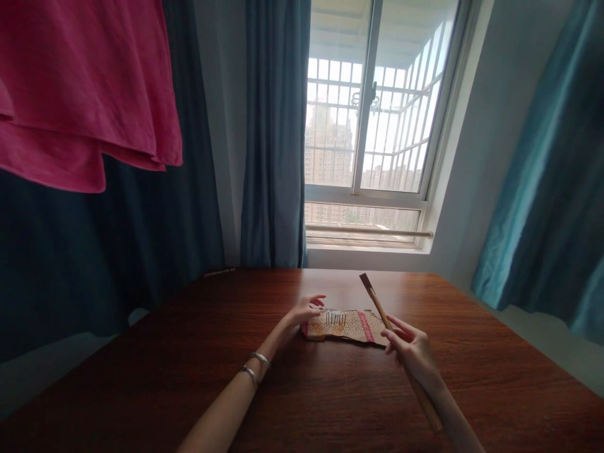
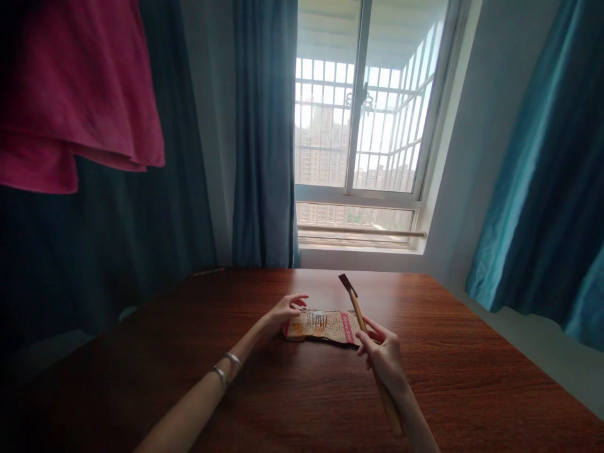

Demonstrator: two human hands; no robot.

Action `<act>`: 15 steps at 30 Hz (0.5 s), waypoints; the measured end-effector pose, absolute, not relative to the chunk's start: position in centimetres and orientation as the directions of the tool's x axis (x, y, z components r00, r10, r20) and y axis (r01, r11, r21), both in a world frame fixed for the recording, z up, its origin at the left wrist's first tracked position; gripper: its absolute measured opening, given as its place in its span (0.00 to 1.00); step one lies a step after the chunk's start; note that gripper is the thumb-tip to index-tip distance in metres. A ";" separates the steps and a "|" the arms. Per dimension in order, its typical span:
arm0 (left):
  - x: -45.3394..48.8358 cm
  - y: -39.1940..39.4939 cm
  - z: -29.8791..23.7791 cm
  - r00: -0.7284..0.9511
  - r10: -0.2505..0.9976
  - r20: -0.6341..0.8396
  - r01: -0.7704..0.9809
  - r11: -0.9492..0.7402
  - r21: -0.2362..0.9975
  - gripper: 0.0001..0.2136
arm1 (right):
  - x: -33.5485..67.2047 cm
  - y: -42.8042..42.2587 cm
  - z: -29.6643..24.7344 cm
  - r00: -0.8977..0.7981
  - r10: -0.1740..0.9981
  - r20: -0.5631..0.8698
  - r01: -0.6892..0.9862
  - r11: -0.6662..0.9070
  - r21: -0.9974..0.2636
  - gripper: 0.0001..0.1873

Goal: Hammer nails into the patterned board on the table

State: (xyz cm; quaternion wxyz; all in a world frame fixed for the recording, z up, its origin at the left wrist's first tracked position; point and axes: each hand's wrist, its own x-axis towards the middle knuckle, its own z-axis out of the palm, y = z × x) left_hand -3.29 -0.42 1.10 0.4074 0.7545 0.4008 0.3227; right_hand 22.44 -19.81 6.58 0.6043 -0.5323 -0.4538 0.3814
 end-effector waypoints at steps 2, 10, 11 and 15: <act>-3.9 -0.5 1.6 0.482 0.864 0.143 0.356 -0.342 0.870 0.26 | 23.9 -19.6 5.7 0.347 0.924 0.160 0.095 0.135 -0.986 0.35; -3.4 -1.0 0.8 0.574 0.815 0.082 0.443 -0.393 0.806 0.28 | 28.7 -18.7 0.6 0.447 0.872 0.198 0.462 -0.036 -0.886 0.32; -3.5 -1.0 0.7 0.585 0.807 0.084 0.453 -0.411 0.791 0.29 | 29.2 -18.7 0.4 0.445 0.868 0.219 0.532 -0.060 -0.845 0.30; -4.2 -1.3 0.8 0.619 0.775 0.125 0.495 -0.509 0.704 0.37 | 30.5 -18.9 1.0 0.425 0.866 0.262 0.728 -0.155 -0.668 0.25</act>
